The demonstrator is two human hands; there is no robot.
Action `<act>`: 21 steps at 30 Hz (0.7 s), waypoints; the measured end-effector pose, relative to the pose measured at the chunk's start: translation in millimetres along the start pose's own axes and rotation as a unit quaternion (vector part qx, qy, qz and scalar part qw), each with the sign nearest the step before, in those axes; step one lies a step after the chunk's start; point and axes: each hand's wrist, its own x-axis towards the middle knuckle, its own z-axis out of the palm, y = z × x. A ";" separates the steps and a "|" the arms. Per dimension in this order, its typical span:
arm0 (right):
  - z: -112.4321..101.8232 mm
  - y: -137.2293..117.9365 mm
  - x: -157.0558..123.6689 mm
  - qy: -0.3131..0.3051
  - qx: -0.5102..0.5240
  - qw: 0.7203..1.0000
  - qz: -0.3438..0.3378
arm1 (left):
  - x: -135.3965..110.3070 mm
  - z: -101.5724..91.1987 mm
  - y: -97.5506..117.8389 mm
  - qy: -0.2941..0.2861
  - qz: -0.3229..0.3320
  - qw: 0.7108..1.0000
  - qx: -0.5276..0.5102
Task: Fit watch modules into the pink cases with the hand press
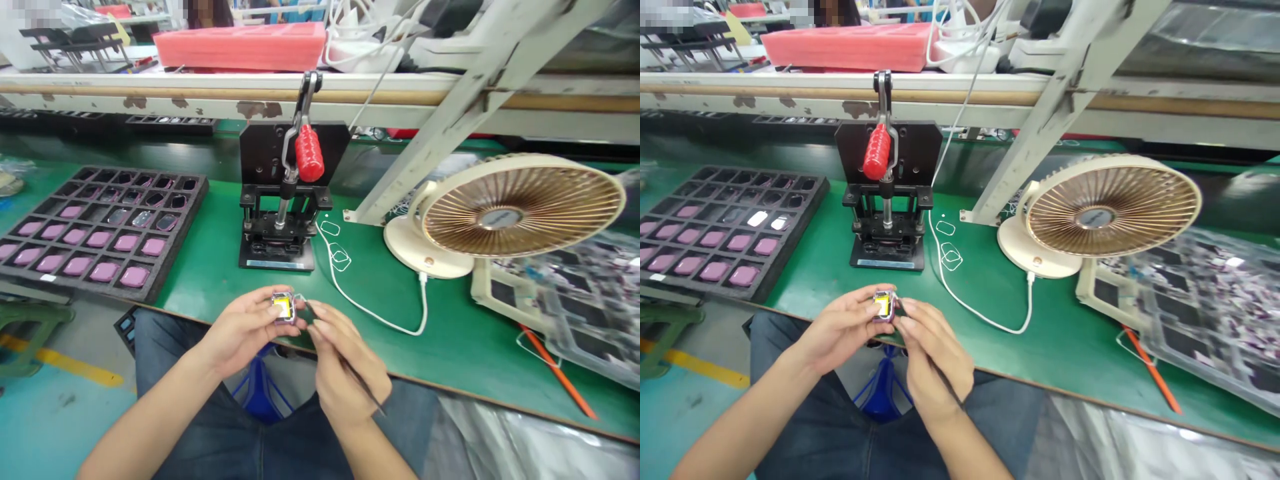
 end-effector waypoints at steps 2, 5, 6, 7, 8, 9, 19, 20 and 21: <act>-6.1 0.9 11.7 0.037 -0.018 0.999 0.018 | 3.2 0.9 -1.3 0.012 0.008 1.000 -0.001; -18.0 13.4 49.6 0.090 -0.084 0.992 0.036 | 5.6 -1.9 -2.5 0.031 0.013 0.999 0.005; -22.3 20.5 66.2 0.099 -0.112 0.988 0.041 | 5.9 -3.4 -2.9 0.038 0.014 0.999 0.006; -26.8 28.5 83.4 0.091 -0.141 0.985 0.051 | 6.1 -4.9 -3.3 0.043 0.013 0.999 0.007; -31.3 36.5 99.9 0.063 -0.170 0.981 0.068 | 6.3 -6.3 -3.9 0.045 0.014 0.999 0.009; -35.8 44.1 114.9 0.021 -0.199 0.976 0.090 | 6.6 -7.6 -4.7 0.043 0.015 0.999 0.012; -66.8 42.3 118.7 -0.078 -0.323 0.928 0.168 | 8.1 -10.2 -7.7 0.029 0.051 0.998 0.016; -66.8 37.3 108.8 -0.071 -0.281 0.943 0.165 | 7.8 -9.9 -7.3 0.030 0.051 0.998 0.017; -66.7 31.4 98.3 -0.064 -0.237 0.957 0.158 | 6.7 -9.1 -7.2 0.030 0.051 0.998 0.019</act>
